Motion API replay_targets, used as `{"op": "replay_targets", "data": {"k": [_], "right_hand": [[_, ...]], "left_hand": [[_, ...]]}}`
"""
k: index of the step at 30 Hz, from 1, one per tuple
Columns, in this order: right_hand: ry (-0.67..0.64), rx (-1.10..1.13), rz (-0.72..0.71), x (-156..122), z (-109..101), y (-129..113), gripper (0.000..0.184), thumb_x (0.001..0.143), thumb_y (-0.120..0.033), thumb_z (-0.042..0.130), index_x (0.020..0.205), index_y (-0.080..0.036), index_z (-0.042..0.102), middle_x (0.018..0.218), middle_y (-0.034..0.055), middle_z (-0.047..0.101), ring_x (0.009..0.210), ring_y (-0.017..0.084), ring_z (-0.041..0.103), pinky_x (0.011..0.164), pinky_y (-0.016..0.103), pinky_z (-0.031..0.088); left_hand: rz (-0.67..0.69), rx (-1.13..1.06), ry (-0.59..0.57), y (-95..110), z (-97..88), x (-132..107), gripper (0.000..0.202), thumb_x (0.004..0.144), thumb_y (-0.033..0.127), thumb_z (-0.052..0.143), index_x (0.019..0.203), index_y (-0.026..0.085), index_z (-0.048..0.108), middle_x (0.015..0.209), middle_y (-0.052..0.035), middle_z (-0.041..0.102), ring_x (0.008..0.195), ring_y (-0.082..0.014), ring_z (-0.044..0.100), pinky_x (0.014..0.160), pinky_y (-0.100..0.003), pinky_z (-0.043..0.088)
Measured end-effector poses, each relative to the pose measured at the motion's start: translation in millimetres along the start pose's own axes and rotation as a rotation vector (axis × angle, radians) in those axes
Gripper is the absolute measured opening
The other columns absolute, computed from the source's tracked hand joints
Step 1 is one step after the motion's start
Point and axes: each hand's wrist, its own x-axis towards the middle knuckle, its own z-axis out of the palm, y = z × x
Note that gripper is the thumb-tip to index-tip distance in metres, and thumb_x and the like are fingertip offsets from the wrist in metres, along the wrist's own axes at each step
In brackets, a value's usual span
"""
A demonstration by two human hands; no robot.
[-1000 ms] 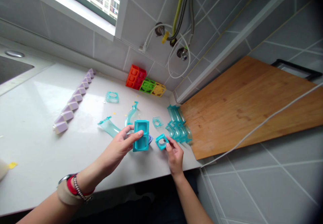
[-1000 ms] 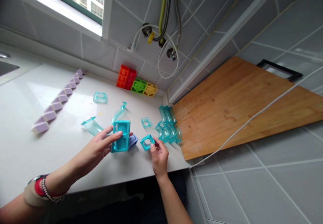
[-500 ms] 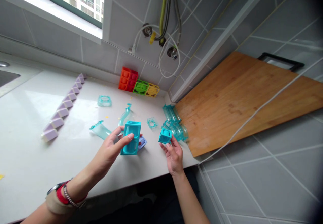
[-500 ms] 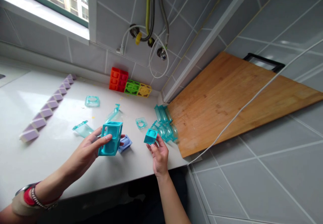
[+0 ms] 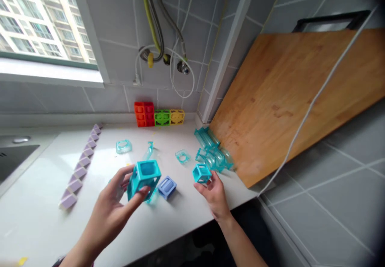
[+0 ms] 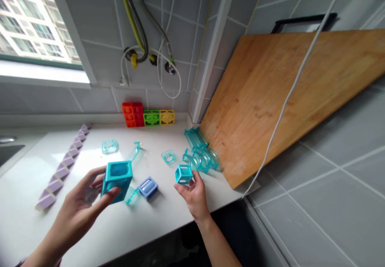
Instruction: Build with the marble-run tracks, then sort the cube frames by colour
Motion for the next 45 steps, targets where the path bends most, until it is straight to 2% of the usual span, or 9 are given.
{"op": "replay_targets", "data": {"k": [2,5,8,11,13,17,24,37,45], "right_hand": [[-0.013,0.035,0.031,-0.5,2.4,-2.4,0.048,0.071,-0.032,0.095,0.106,-0.020,0.064,0.097,0.0047,0.074,0.086,0.020,0.072,0.083,0.032,0.062],[-0.118,0.109,0.014,3.5,12.9,-14.9,0.050,0.071,-0.029,0.096,0.107,-0.022,0.063,0.100,0.0039,0.074,0.087,0.018,0.072,0.083,0.031,0.062],[-0.224,0.115,-0.075,19.2,28.5,-42.3,0.062,0.068,-0.026,0.099,0.114,-0.027,0.057,0.106,0.0024,0.071,0.096,0.020,0.073,0.086,0.033,0.063],[-0.309,0.030,-0.140,44.3,41.7,-68.1,0.081,0.066,-0.025,0.100,0.132,-0.034,0.053,0.124,0.0041,0.063,0.107,0.022,0.071,0.090,0.036,0.064],[-0.411,-0.054,-0.188,58.6,46.2,-74.0,0.068,0.073,-0.027,0.096,0.130,-0.032,0.060,0.125,0.0052,0.061,0.109,0.022,0.070,0.093,0.037,0.063],[-0.517,-0.172,-0.334,66.6,46.0,-63.2,0.041,0.082,-0.024,0.088,0.117,-0.030,0.068,0.120,0.0053,0.061,0.112,0.022,0.068,0.095,0.034,0.062],[-0.558,-0.403,-0.486,57.0,41.9,-55.5,0.040,0.083,-0.019,0.086,0.116,-0.029,0.066,0.112,0.0057,0.065,0.110,0.024,0.065,0.096,0.036,0.060],[-0.557,-0.399,-0.503,54.7,41.4,-47.7,0.038,0.082,-0.017,0.086,0.112,-0.026,0.066,0.112,0.0056,0.066,0.107,0.022,0.065,0.080,0.029,0.061],[-0.577,-0.395,-0.515,52.4,42.1,-42.2,0.043,0.080,-0.018,0.088,0.116,-0.026,0.065,0.112,0.0065,0.067,0.107,0.024,0.065,0.082,0.033,0.062]], "left_hand": [[0.190,0.217,-0.031,12.6,-8.1,9.4,0.048,0.077,0.043,0.088,0.119,0.029,0.071,0.112,-0.0062,0.078,0.103,-0.0332,0.073,0.089,-0.039,0.058],[0.409,0.468,-0.188,36.8,-18.4,27.3,0.055,0.080,0.035,0.088,0.131,0.033,0.070,0.122,-0.0065,0.077,0.109,-0.0329,0.072,0.096,-0.040,0.056],[0.529,0.615,-0.266,50.8,-20.5,38.7,0.060,0.082,0.031,0.088,0.138,0.034,0.066,0.128,-0.0082,0.074,0.115,-0.0320,0.070,0.098,-0.040,0.055],[0.599,0.646,-0.251,45.9,-21.1,40.4,0.056,0.084,0.027,0.087,0.135,0.030,0.065,0.127,-0.0091,0.073,0.117,-0.0299,0.069,0.097,-0.038,0.055],[0.583,0.636,-0.248,36.9,-23.4,39.3,0.052,0.086,0.025,0.085,0.133,0.028,0.063,0.126,-0.0093,0.072,0.118,-0.0283,0.068,0.096,-0.037,0.056],[0.507,0.664,-0.318,22.5,-27.5,39.5,0.053,0.087,0.024,0.084,0.135,0.028,0.061,0.126,-0.0092,0.071,0.116,-0.0267,0.068,0.094,-0.035,0.057],[0.440,0.719,-0.388,19.4,-20.0,45.7,0.056,0.088,0.022,0.083,0.138,0.029,0.060,0.127,-0.0078,0.068,0.114,-0.0237,0.066,0.094,-0.033,0.055],[0.473,0.714,-0.436,22.2,-14.1,41.1,0.054,0.087,0.018,0.082,0.137,0.026,0.062,0.127,-0.0090,0.068,0.112,-0.0236,0.066,0.092,-0.033,0.055],[0.474,0.710,-0.467,22.0,-12.1,38.7,0.055,0.088,0.017,0.080,0.139,0.027,0.061,0.128,-0.0084,0.067,0.112,-0.0224,0.066,0.097,-0.033,0.054]]}}
